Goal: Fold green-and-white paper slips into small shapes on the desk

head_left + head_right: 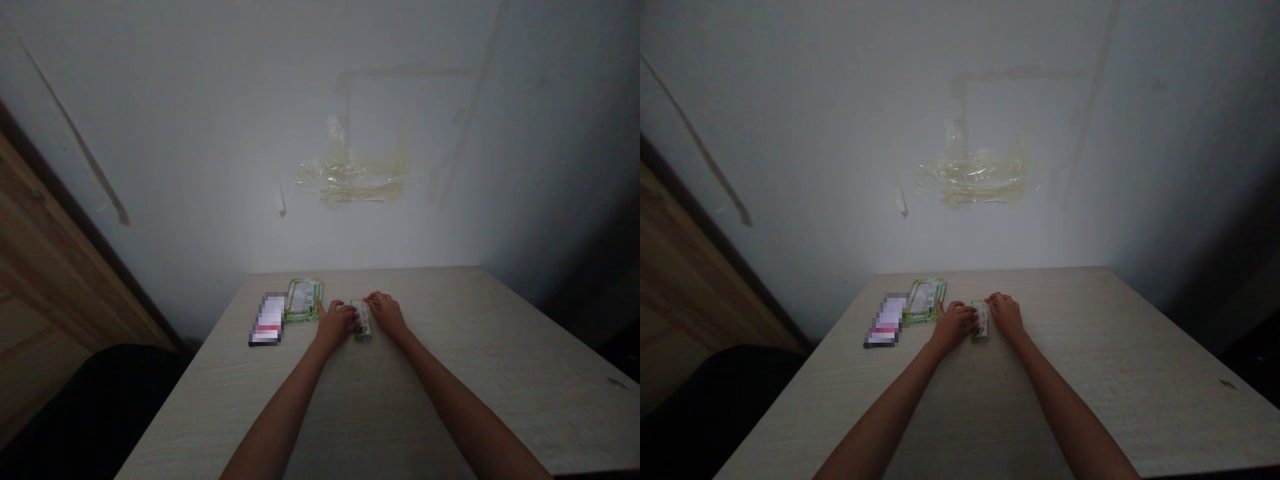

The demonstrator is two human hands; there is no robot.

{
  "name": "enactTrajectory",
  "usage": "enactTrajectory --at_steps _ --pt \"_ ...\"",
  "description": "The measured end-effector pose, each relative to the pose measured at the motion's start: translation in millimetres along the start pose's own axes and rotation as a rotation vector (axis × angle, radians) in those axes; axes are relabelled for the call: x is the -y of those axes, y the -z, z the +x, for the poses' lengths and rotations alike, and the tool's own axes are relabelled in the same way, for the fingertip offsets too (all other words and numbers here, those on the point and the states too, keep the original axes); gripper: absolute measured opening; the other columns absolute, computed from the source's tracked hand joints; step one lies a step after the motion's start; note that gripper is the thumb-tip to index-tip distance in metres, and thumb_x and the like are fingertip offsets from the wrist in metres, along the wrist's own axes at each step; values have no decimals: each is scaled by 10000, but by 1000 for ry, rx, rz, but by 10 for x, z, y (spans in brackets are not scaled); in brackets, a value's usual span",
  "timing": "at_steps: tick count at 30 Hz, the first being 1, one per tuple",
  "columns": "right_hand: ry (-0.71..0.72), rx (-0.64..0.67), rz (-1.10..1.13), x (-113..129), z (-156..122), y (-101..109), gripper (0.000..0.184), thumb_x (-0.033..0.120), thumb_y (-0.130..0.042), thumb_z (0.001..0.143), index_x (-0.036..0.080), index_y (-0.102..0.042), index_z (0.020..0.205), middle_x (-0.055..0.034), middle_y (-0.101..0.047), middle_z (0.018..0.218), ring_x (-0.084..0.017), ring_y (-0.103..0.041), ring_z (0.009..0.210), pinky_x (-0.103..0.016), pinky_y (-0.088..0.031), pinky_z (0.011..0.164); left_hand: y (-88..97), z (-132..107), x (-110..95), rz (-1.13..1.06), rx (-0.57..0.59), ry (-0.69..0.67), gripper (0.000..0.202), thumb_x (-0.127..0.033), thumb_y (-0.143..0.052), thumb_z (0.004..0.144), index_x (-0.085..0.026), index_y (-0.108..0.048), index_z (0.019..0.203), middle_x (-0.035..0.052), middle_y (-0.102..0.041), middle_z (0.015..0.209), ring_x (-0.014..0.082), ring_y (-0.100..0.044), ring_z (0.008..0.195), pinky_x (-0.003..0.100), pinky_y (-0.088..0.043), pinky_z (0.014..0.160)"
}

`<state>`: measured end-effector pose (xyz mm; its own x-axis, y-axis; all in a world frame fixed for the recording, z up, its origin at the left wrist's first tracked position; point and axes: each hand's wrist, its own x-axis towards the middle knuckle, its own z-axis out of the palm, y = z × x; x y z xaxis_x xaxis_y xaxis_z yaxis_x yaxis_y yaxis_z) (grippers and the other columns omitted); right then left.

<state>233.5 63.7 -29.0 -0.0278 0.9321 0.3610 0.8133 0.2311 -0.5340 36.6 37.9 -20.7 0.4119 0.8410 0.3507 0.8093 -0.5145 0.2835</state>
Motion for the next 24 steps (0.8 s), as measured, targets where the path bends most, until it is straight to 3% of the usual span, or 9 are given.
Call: enactTrajectory --at_steps 6,13,24 --pt "12 26 331 -104 -7 4 181 335 -532 840 213 -604 952 -34 -704 970 -170 -656 926 -305 -476 853 10 4 -11 14 1 11 246 -461 -594 845 -346 -687 1042 8 -691 1133 255 -460 1212 643 15 1100" --pt "-13 85 422 -153 -17 8 227 372 -646 728 200 -626 874 -25 -719 837 -180 -683 809 -317 -501 810 7 1 -23 3 -7 18 229 -464 -597 841 -341 -699 1005 9 -696 1123 257 -479 1172 612 15 1110" --pt "-53 201 544 -251 -52 14 269 368 -725 655 181 -641 829 -39 -725 777 -196 -692 746 -300 -519 720 -20 0 -7 11 -17 21 227 -469 -608 840 -355 -682 1023 -12 -695 1104 253 -493 1150 674 37 1080"
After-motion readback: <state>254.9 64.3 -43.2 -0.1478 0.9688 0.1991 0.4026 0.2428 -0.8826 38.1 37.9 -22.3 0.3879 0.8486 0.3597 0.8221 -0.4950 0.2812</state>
